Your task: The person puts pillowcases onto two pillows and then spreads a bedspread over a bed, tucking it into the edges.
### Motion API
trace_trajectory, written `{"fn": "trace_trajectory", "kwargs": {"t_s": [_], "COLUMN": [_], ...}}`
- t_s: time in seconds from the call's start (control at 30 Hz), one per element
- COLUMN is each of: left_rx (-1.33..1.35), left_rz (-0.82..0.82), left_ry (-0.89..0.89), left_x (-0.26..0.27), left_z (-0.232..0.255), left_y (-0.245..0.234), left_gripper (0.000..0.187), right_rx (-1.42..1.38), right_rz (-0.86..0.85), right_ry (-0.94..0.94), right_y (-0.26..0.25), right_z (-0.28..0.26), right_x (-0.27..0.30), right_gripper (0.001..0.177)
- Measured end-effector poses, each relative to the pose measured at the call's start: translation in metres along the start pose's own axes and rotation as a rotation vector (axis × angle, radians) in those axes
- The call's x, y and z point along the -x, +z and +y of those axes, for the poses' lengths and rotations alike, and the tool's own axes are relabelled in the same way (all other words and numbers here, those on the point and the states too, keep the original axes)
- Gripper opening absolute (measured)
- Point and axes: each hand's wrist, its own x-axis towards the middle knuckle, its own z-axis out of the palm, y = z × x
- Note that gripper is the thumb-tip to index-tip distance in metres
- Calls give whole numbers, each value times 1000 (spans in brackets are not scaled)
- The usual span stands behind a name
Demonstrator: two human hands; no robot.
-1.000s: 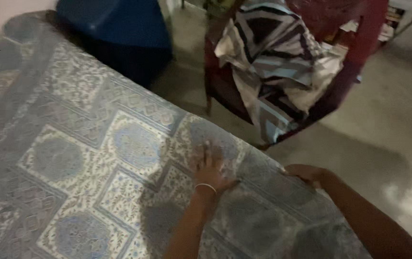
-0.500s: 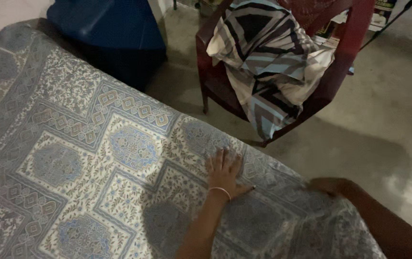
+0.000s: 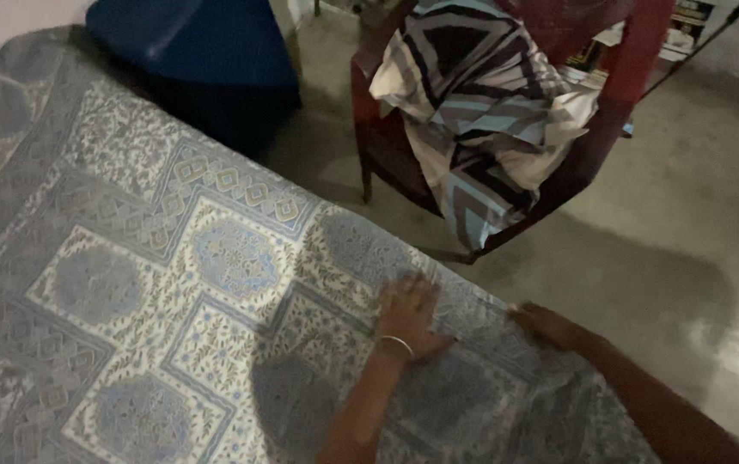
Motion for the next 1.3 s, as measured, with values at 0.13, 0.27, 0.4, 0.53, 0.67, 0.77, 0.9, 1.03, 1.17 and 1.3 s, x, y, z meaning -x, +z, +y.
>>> {"fn": "trace_trajectory", "kwargs": {"t_s": [0.13,0.27,0.4,0.53,0.67,0.77,0.9,1.03,1.17,1.3], "left_rx": [-13,-21,-17,-49,-24,-4,51,0,102,144], "left_rz": [69,220,-63,183,344,339,390,365,491,587], "left_ry": [-187,-437,-591,-670,-662,-724,-780,-872,-957,-974], "left_x": [6,19,38,49,46,27,18,4,-7,-13], "left_z": [-52,-118,-163,-199,-231,-257,-284,-318,-352,-376], "left_y": [-4,-14,-30,-42,-38,-37,-49,-63,-69,-71], "left_gripper": [98,84,70,74,65,60,59,65,64,64], "right_rx": [780,886,1268,1363,1415,1440,1573,1406,1449,1276], "right_rz": [311,297,163,21,202,415,266,529,517,533], "right_ry": [-217,-468,-499,-518,-813,-979,-818,-1028,-971,-1097], "right_y": [67,116,142,170,201,216,227,241,254,255], "right_z": [-121,-208,-277,-333,-367,-390,-433,-471,-507,-531], "right_x": [-6,19,34,8,-53,-80,-93,-122,-148,-181], "right_gripper": [76,102,94,90,72,67,64,63,66,61]}}
